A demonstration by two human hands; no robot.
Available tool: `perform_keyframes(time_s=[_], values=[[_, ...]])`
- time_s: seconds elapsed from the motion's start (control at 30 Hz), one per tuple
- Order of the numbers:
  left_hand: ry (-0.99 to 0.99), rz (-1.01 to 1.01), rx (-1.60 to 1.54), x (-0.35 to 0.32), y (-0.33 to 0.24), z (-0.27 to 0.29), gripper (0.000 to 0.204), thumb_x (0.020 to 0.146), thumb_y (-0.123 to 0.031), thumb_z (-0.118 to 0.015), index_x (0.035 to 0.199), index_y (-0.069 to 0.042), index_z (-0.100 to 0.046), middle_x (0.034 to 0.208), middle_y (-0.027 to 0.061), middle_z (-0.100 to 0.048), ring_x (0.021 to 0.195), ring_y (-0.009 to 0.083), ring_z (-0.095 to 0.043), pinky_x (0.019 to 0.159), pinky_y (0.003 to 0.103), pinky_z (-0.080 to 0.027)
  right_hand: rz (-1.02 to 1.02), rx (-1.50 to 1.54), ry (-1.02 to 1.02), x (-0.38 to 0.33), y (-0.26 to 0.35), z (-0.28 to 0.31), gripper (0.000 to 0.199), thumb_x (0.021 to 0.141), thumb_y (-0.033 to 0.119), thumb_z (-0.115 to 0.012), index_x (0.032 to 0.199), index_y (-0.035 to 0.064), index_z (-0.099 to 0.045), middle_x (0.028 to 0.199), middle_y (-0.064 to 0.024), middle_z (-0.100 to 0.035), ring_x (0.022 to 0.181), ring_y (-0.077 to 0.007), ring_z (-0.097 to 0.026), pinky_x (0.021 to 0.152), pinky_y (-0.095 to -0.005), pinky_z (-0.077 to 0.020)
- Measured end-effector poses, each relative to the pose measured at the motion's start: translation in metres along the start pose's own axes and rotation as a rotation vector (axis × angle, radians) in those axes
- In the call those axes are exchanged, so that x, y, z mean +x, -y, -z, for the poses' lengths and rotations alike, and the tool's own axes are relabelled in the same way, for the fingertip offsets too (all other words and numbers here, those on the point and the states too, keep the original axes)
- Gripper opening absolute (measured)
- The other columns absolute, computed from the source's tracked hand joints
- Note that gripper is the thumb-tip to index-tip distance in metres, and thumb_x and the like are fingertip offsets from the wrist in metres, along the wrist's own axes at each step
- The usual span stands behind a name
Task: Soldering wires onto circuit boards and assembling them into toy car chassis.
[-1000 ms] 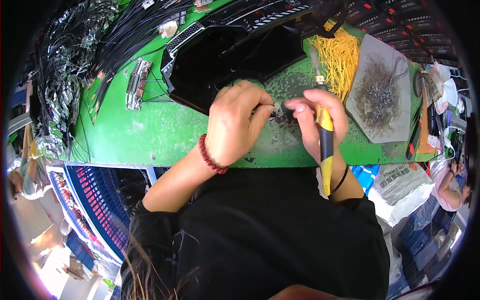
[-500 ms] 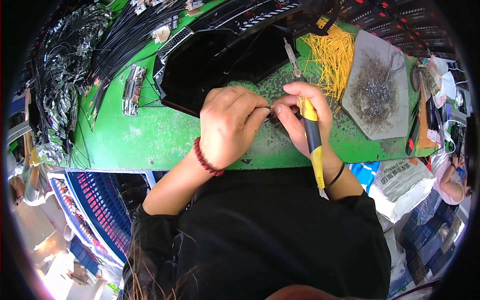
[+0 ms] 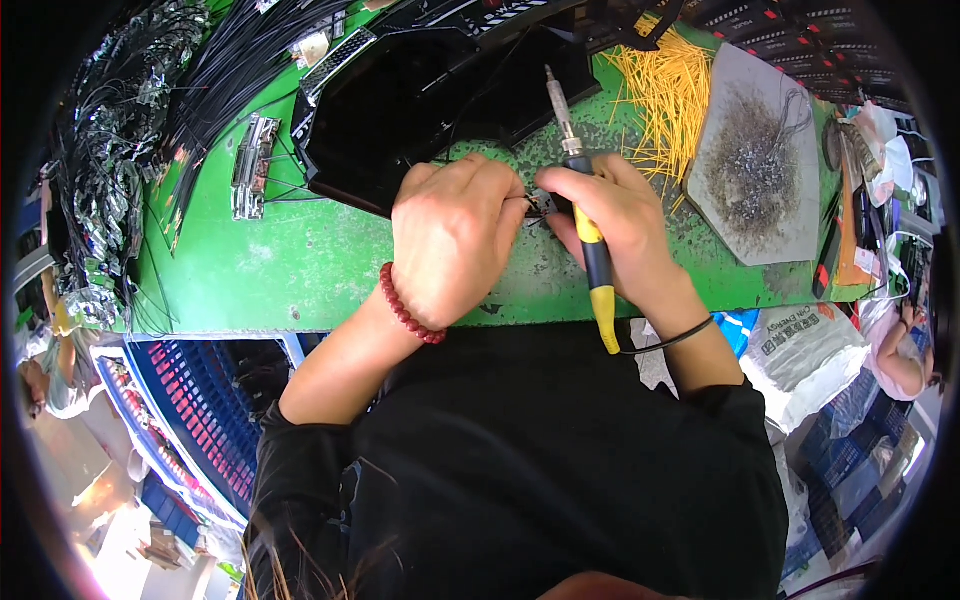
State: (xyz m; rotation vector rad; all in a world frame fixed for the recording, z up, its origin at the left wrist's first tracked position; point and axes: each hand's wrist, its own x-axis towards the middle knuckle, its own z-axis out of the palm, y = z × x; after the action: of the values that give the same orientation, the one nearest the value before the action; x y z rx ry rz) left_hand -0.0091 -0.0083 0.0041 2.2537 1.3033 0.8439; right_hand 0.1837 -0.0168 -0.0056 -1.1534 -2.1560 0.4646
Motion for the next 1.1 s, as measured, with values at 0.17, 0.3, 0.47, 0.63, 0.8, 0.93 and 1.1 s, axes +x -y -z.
perform_keyframes(time_s=[0.17, 0.3, 0.47, 0.63, 0.8, 0.93, 1.1], values=[[-0.007, -0.021, 0.009, -0.001, 0.004, -0.001, 0.012, 0.074, -0.004, -0.071, 0.079, -0.005, -0.061, 0.075, 0.0065, -0.062, 0.07, 0.0275, -0.06, 0.066, 0.036, -0.043, -0.034, 0.011, -0.051, -0.001, -0.001, -0.009, 0.042, 0.066, 0.001, -0.072, 0.106, 0.0134, -0.064, 0.067, -0.0007, -0.055, 0.064, -0.022, -0.051, 0.058, -0.0352, -0.0397], [-0.006, -0.011, 0.051, 0.002, 0.001, -0.001, 0.011, 0.072, -0.007, -0.07, 0.076, -0.008, -0.06, 0.073, 0.0052, -0.06, 0.071, 0.0255, -0.06, 0.067, 0.037, -0.043, -0.053, -0.007, -0.088, -0.005, 0.002, -0.015, 0.042, 0.066, 0.001, -0.072, 0.106, 0.0134, -0.064, 0.067, -0.0015, -0.054, 0.064, -0.0226, -0.05, 0.058, -0.0356, -0.0396], [-0.055, -0.025, 0.032, 0.004, -0.004, -0.002, 0.012, 0.071, -0.005, -0.07, 0.076, -0.008, -0.059, 0.072, 0.0047, -0.058, 0.07, 0.025, -0.06, 0.066, 0.037, -0.043, -0.118, 0.084, -0.2, -0.012, 0.003, -0.014, 0.051, 0.063, -0.007, -0.076, 0.108, 0.0104, -0.06, 0.088, -0.0037, -0.069, 0.076, -0.0205, -0.061, 0.069, -0.0315, -0.0483], [-0.082, -0.05, -0.012, 0.003, -0.002, -0.001, 0.013, 0.071, -0.004, -0.07, 0.076, -0.008, -0.059, 0.071, 0.0038, -0.058, 0.069, 0.0245, -0.06, 0.065, 0.036, -0.042, -0.098, 0.273, -0.161, -0.012, 0.004, -0.006, 0.051, 0.072, -0.009, -0.07, 0.117, 0.004, -0.051, 0.094, -0.0121, -0.071, 0.084, -0.0196, -0.068, 0.079, -0.0291, -0.0518], [-0.075, -0.061, -0.017, 0.003, -0.002, 0.0, 0.013, 0.071, -0.004, -0.071, 0.076, -0.008, -0.059, 0.072, 0.0037, -0.059, 0.069, 0.0241, -0.06, 0.065, 0.037, -0.042, -0.107, 0.296, -0.163, -0.01, 0.003, -0.007, 0.05, 0.073, -0.008, -0.07, 0.118, 0.0039, -0.051, 0.093, -0.013, -0.071, 0.086, -0.0196, -0.068, 0.079, -0.0298, -0.0519], [-0.064, -0.082, -0.023, 0.001, -0.001, -0.003, 0.013, 0.071, -0.004, -0.071, 0.076, -0.008, -0.059, 0.073, 0.0035, -0.059, 0.07, 0.0236, -0.06, 0.065, 0.036, -0.042, -0.043, 0.346, -0.26, -0.001, 0.004, -0.013, 0.044, 0.068, -0.003, -0.073, 0.109, 0.0054, -0.061, 0.086, -0.0063, -0.07, 0.072, -0.0199, -0.059, 0.064, -0.0301, -0.0477], [-0.086, -0.077, -0.037, 0.002, 0.0, -0.003, 0.013, 0.071, -0.005, -0.071, 0.077, -0.008, -0.06, 0.073, 0.0035, -0.06, 0.069, 0.024, -0.06, 0.065, 0.036, -0.043, -0.258, 0.466, -0.297, -0.002, 0.008, -0.015, 0.04, 0.07, -0.003, -0.072, 0.108, 0.0057, -0.062, 0.082, -0.0063, -0.069, 0.074, -0.0198, -0.066, 0.068, -0.0302, -0.0496]])
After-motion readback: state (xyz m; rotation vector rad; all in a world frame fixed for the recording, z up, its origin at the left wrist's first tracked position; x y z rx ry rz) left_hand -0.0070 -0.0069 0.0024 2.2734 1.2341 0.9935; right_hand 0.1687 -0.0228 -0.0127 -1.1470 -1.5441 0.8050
